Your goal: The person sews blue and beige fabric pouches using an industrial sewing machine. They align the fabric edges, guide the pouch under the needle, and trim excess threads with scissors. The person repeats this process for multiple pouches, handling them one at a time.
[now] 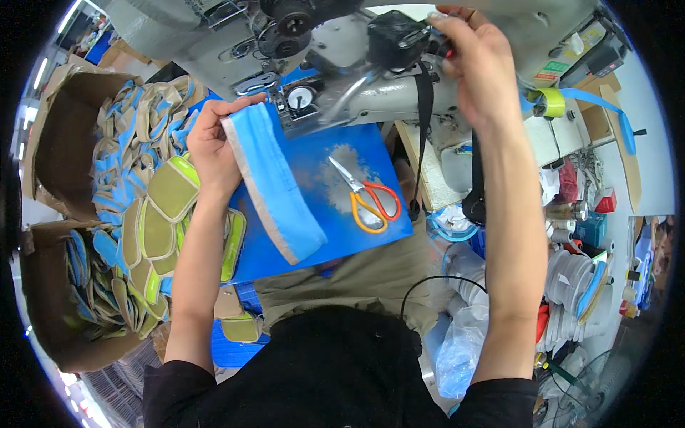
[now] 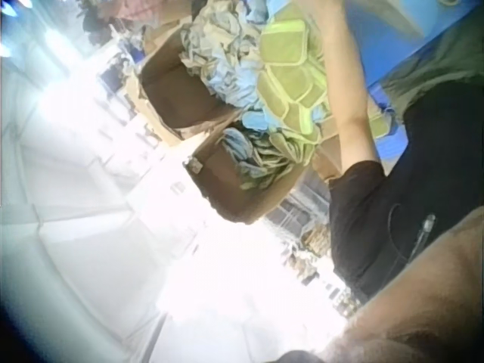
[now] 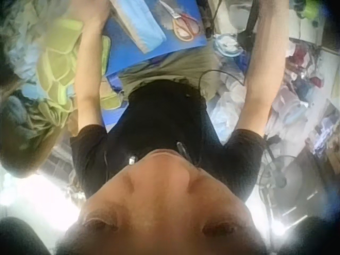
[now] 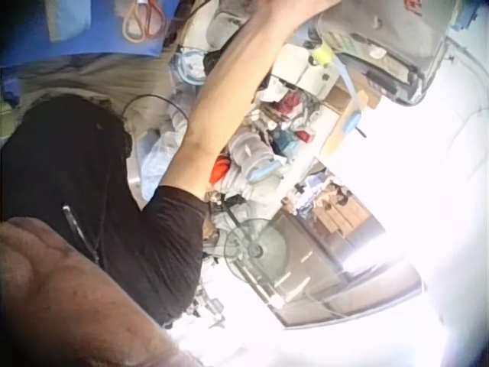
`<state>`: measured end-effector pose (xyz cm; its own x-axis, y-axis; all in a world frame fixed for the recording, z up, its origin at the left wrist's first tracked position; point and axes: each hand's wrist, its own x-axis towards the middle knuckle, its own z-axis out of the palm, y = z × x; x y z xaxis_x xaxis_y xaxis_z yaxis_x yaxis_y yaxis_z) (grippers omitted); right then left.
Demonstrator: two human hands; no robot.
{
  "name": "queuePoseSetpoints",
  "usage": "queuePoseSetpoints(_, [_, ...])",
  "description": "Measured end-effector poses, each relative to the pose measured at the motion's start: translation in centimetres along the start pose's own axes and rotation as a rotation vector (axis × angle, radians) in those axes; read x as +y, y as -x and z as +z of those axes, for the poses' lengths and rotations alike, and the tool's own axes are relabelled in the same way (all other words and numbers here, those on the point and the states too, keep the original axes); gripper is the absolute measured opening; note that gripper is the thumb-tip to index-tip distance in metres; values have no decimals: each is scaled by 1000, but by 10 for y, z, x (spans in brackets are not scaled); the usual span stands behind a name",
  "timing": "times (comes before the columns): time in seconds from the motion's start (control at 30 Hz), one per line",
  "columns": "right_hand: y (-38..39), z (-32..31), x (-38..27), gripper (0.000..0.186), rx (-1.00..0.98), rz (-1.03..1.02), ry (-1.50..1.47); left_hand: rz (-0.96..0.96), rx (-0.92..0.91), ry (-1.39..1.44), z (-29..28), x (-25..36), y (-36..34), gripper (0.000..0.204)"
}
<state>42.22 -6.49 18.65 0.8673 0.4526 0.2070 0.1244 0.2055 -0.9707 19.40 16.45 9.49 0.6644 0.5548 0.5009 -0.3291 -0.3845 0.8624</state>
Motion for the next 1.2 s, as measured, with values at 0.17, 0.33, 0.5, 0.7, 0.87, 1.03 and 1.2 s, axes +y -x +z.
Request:
queuePoseSetpoints(0.17, [51,-2,8,28,256,-239,160,81,59,-230,3,-4,-7,18])
queuePoseSetpoints(0.33, [159,70,54,14,-132,112,16,190,60,-439,10,-2,-14,18])
queuePoseSetpoints(0.5, [147,104,75,18,-229,250,-162,217,102,-424,11,-11,-12,19])
queuePoseSetpoints(0.7, [144,110,81,16,-219,263,-291,140,137,-389,17,-10,-9,20])
queuePoseSetpoints(0.87, [142,104,75,17,-258,325,-390,33,126,-384,15,-5,2,26])
queuePoseSetpoints(1.03, [133,103,73,20,-276,370,-453,-70,259,35,20,33,16,16])
queuePoseSetpoints(1.2, [136,106,79,19,-285,307,-398,-410,8,-17,31,56,18,17])
